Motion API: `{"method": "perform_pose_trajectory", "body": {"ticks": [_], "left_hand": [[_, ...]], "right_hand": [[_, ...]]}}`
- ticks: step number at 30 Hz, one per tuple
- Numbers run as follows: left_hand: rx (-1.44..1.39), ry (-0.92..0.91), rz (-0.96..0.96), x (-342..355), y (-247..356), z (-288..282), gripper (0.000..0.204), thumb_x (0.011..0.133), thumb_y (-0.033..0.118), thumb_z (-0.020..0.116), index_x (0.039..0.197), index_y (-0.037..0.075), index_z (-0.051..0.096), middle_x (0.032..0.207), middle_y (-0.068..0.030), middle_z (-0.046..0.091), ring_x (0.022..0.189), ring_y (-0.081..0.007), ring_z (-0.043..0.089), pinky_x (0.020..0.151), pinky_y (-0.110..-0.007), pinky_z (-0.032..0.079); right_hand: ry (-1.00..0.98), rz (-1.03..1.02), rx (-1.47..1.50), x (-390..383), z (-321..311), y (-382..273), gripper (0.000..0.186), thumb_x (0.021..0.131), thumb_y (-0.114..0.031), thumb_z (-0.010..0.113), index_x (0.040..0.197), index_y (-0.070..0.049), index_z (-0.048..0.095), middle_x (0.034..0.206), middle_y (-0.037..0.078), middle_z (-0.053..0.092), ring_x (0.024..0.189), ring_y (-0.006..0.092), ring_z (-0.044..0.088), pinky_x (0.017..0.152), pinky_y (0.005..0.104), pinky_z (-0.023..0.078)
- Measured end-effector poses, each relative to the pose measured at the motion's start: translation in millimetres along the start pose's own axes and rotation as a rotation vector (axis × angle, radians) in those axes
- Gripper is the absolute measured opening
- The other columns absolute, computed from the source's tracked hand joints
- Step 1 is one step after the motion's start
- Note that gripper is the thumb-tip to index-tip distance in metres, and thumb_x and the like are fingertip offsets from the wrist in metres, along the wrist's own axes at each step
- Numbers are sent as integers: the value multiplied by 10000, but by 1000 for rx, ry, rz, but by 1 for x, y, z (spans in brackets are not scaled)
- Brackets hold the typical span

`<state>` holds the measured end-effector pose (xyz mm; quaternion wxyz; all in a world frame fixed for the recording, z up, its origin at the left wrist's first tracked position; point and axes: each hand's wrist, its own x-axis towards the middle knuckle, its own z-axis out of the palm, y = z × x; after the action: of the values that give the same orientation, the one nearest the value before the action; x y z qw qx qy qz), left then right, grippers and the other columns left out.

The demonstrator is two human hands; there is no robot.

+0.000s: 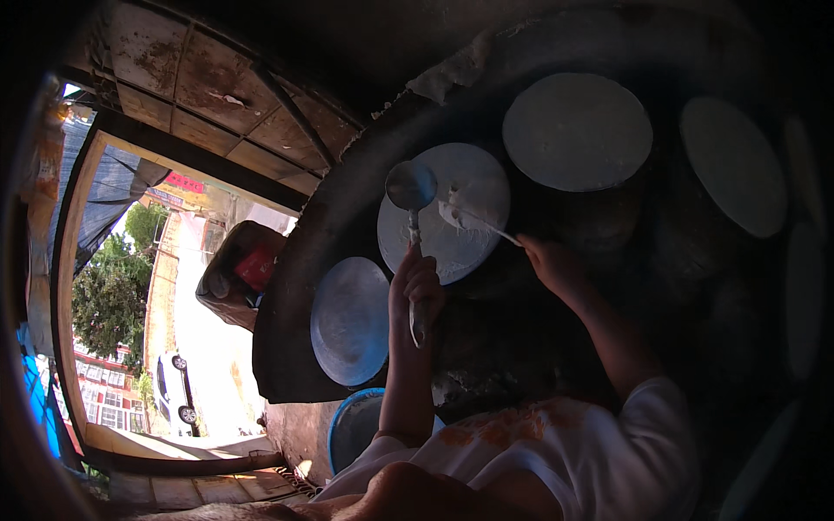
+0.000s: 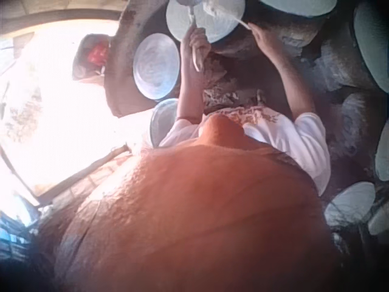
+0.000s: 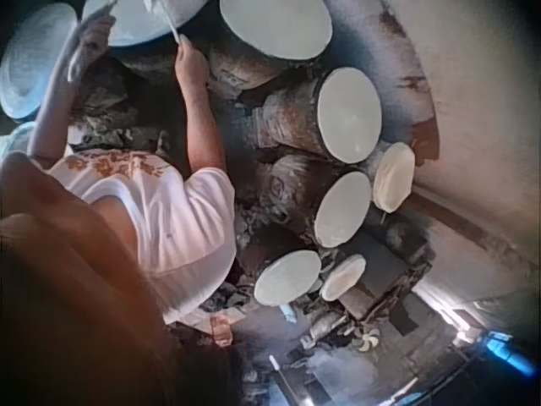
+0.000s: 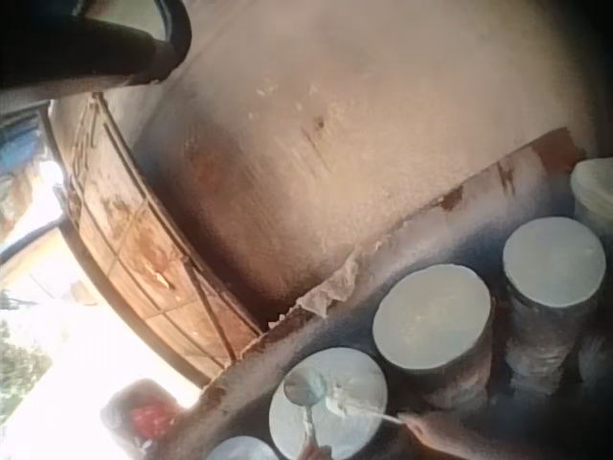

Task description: The person spreads liquid batter onto multiple circular hot plates using a ladle and a thin stick to create thin flatbreads, then uses a long wooden tool to lift and stack the cooked ones.

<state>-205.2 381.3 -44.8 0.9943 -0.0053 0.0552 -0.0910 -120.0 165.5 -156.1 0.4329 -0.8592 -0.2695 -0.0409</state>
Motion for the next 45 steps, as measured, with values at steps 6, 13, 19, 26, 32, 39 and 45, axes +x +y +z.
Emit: {"method": "perform_pose_trajectory", "body": {"ticks": [6,13,19,26,32,39,45], "left_hand": [[-197,35,-103,3,14,-10,332,959,243,365,661,97,375,493,37,309,389,-52,304,390,-196,304],[-290,245,-82,-1,27,-26,253,938,201,439,707,100,423,563,30,330,443,-58,338,413,-208,332],[-124,202,-27,6,35,-21,182,938,189,453,768,123,452,564,39,319,447,-53,323,405,-197,333],[-76,311,239,2,-33,-104,187,925,193,450,763,145,371,535,49,288,432,-56,297,394,-193,308],[-635,-97,20,-56,-18,-38,359,932,204,412,592,108,345,482,12,326,352,-74,331,334,-207,311],[-598,-395,81,-113,10,35,330,940,213,416,637,99,354,502,18,328,354,-59,359,335,-191,347],[-584,-368,118,-131,89,-33,302,930,170,415,645,87,362,502,7,352,356,-73,365,347,-194,369]], "right_hand": [[-38,114,-88,-36,7,34,270,895,-134,517,1149,-52,560,910,163,628,757,275,629,656,358,501],[-74,-33,-72,2,-9,67,257,915,-180,483,1128,-75,580,840,125,645,689,218,629,607,349,483],[-284,279,140,-24,-29,11,251,919,-164,468,1121,-68,581,658,65,571,566,149,559,549,304,446],[-282,643,506,-84,62,-45,316,950,-221,415,1216,-78,506,617,32,522,453,84,467,398,270,370],[-70,-15,-58,-55,44,-81,371,859,-159,577,1220,-90,520,896,129,609,773,256,600,665,350,487],[-102,300,307,-40,67,-16,362,858,-120,580,1210,-51,525,1091,128,604,996,224,588,824,339,480],[-298,247,569,-80,129,-113,358,828,-126,614,1172,-43,559,795,54,608,688,143,561,657,302,481]]}}
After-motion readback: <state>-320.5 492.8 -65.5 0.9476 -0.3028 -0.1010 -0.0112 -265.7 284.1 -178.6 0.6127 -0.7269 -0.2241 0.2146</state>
